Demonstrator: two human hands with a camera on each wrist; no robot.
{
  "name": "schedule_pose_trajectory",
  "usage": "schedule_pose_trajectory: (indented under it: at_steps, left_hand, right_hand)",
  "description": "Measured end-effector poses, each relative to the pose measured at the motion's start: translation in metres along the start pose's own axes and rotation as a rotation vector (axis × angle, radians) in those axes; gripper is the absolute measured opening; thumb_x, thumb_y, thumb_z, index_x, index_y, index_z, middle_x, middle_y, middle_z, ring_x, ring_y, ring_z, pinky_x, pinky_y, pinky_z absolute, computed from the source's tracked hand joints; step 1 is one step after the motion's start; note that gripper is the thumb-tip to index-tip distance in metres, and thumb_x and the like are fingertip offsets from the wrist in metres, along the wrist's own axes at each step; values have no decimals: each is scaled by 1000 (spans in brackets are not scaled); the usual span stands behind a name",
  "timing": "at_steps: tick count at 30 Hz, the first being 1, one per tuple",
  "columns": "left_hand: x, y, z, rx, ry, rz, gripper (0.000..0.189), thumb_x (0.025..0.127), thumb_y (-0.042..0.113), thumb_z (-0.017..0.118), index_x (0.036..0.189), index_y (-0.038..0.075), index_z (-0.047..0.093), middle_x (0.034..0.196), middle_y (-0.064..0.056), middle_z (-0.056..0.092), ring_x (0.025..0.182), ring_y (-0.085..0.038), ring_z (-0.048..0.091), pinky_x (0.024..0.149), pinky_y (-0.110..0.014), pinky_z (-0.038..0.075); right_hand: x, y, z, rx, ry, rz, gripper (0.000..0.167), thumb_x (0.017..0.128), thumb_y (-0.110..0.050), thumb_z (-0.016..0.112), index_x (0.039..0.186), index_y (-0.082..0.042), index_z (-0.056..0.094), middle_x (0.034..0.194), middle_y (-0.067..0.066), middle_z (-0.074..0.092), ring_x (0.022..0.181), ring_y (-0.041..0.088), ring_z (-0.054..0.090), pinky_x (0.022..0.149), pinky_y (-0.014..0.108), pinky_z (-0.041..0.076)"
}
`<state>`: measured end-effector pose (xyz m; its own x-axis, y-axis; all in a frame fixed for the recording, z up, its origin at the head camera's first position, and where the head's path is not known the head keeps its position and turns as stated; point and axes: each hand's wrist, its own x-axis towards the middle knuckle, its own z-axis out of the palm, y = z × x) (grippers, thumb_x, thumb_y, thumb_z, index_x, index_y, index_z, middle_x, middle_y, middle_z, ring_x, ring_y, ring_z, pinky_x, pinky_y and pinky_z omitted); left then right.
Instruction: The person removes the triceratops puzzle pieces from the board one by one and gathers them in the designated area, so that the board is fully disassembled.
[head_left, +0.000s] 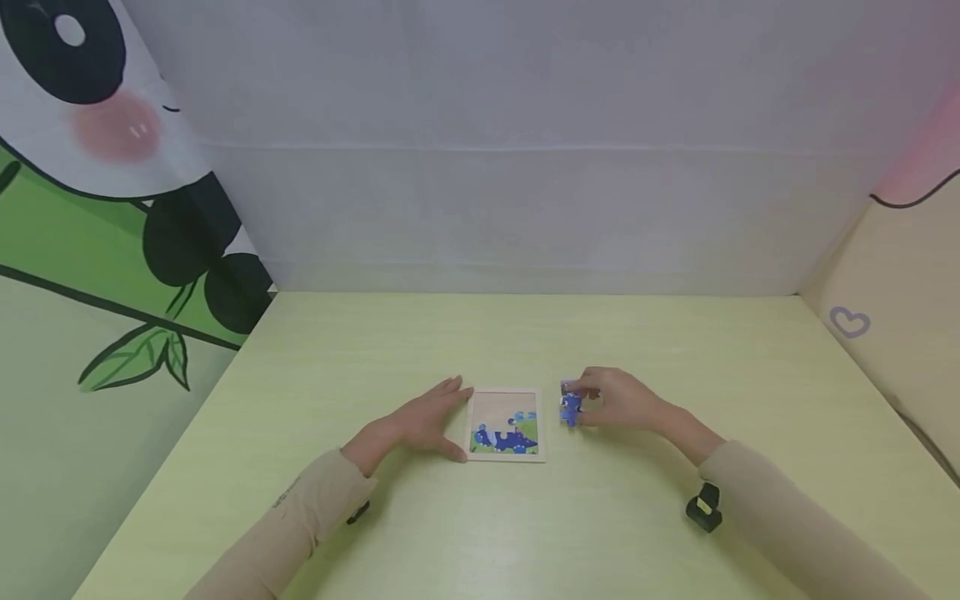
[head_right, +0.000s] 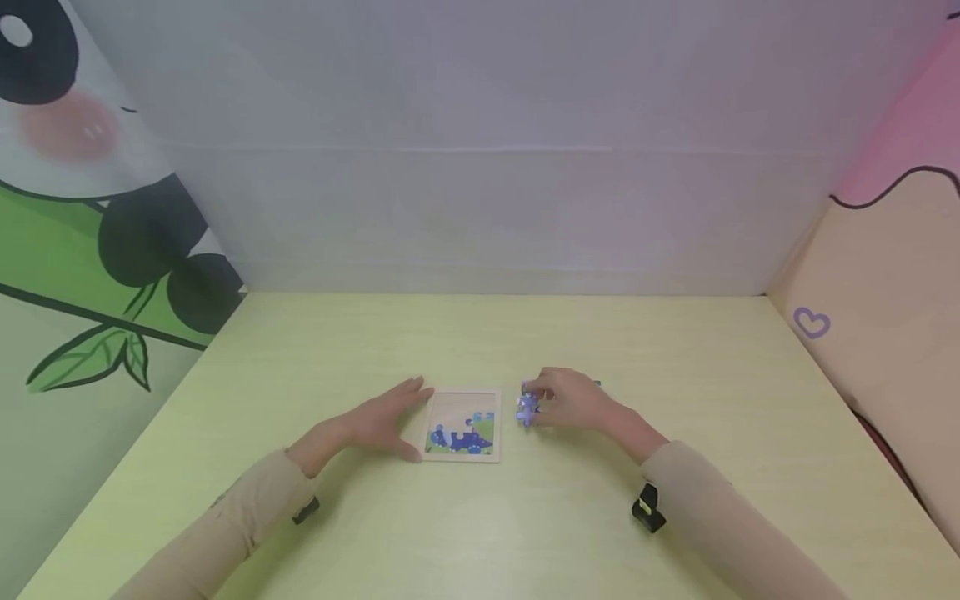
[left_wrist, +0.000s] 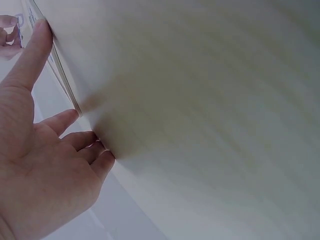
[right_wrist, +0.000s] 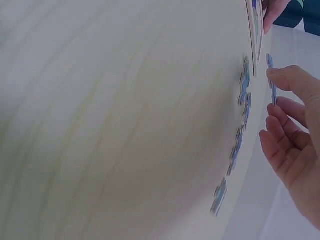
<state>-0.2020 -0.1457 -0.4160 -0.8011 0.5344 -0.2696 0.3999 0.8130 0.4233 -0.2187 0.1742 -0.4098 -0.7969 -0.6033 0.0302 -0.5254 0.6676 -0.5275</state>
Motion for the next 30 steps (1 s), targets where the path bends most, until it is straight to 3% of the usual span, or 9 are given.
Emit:
schedule_pose_trajectory:
  at_steps: [7,13,30]
  left_hand:
    - [0,-2,2,8,0,0,99,66,41,78,143,7,25,150,-16,11,138,-29,7,111,-45,15]
    - [2,-5,3,20,-2,-5,100,66,42,78,144,7,24,151,-15,11,138,-29,7,111,-44,15]
    - [-2,-1,0,10,-6,-3,98,68,40,77,143,6,25,150,-16,11,138,-30,6,111,-45,14]
  right_hand:
    - [-17,22,-10,-26,1,20,40,72,-16,74,108,-1,66,82,-5,57,75,13,49,60,22,42]
    - [-24,35,-13,-26,-8,26,39,72,-14,73,107,2,65,84,-4,59,76,12,51,64,25,45]
    - [-27,45,-5,22,-23,52,40,72,-12,73,109,1,65,75,-4,52,67,10,43,55,20,38]
